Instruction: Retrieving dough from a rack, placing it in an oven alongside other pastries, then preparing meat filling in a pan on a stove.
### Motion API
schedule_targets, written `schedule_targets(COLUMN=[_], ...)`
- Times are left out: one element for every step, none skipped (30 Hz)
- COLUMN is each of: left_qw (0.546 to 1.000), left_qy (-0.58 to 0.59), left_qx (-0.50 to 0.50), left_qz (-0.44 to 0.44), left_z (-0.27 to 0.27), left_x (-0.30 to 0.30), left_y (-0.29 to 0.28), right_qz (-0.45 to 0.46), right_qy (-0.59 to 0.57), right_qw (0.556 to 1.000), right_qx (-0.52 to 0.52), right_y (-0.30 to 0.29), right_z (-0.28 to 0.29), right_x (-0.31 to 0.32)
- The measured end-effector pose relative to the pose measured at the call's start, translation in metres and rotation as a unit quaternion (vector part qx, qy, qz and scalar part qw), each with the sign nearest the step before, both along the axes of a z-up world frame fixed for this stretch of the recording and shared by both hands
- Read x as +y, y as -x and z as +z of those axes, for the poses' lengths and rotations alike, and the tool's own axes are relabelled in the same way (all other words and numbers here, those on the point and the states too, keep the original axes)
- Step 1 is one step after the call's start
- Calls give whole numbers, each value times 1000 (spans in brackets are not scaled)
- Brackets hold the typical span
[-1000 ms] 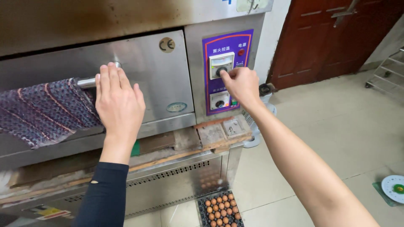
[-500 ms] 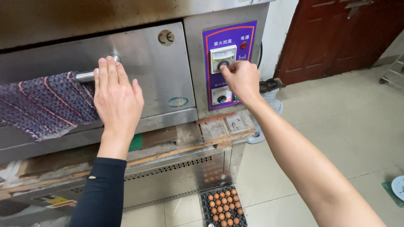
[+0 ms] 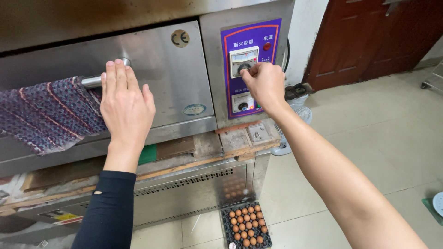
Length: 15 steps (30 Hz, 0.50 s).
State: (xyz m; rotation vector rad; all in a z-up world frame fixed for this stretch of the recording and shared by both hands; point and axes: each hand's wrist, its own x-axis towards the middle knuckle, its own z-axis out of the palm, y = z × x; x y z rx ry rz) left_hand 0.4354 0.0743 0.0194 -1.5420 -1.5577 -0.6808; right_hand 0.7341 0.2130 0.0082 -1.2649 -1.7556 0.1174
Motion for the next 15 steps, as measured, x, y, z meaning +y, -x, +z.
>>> schedule_targets(left_qw=[1000,1000,1000,1000,1000,1000,1000,1000,1000,1000,1000,1000,1000,1000,1000], left_qy=[0,-2,-4,-4,-4,-4,-4,-4,-4,-4,-6,-7,-7,-6,-4], left_qx=[0,1,3,3,1,0,0,0,0,0,0,0,-1,-1,-1], left_qz=[0,0,-1,0,-1,-2,-2,-2,-1,-2,-2,-3,-2,-2,-2], left_z=[0,-1,-1,-1,-1,-1,0,0,0,-1,0,0,0,1,1], left_x=[0,0,0,0,0,1,1,0,0,1,1,1,0,0,0], left_y=[0,0,0,0,0,0,0,0,-1,-1,0,0,0,0,-1], right_qz=[0,1,2,2,1,1,1,2,3,3,3,3,3,1,-1], right_qy=[0,17,34,33,25,16,16,16,15,15,12,8,8,11,14], right_qw=[1000,1000,999,999,1000,1000,1000,1000,1000,1000,1000,1000,1000,1000,1000], right_qx=[0,5,10,10,8,6,6,7,7,6,5,4,3,4,4], right_y=[0,1,1,1,1,1,1,1,1,0,0,0,0,0,0], right_z=[1,2,4,3,3,3,3,3,3,2,1,1,1,2,2], right_x=[-1,-2,-4,-3,-3,-3,-3,-4,-4,-3,-2,-1,-1,-2,-2])
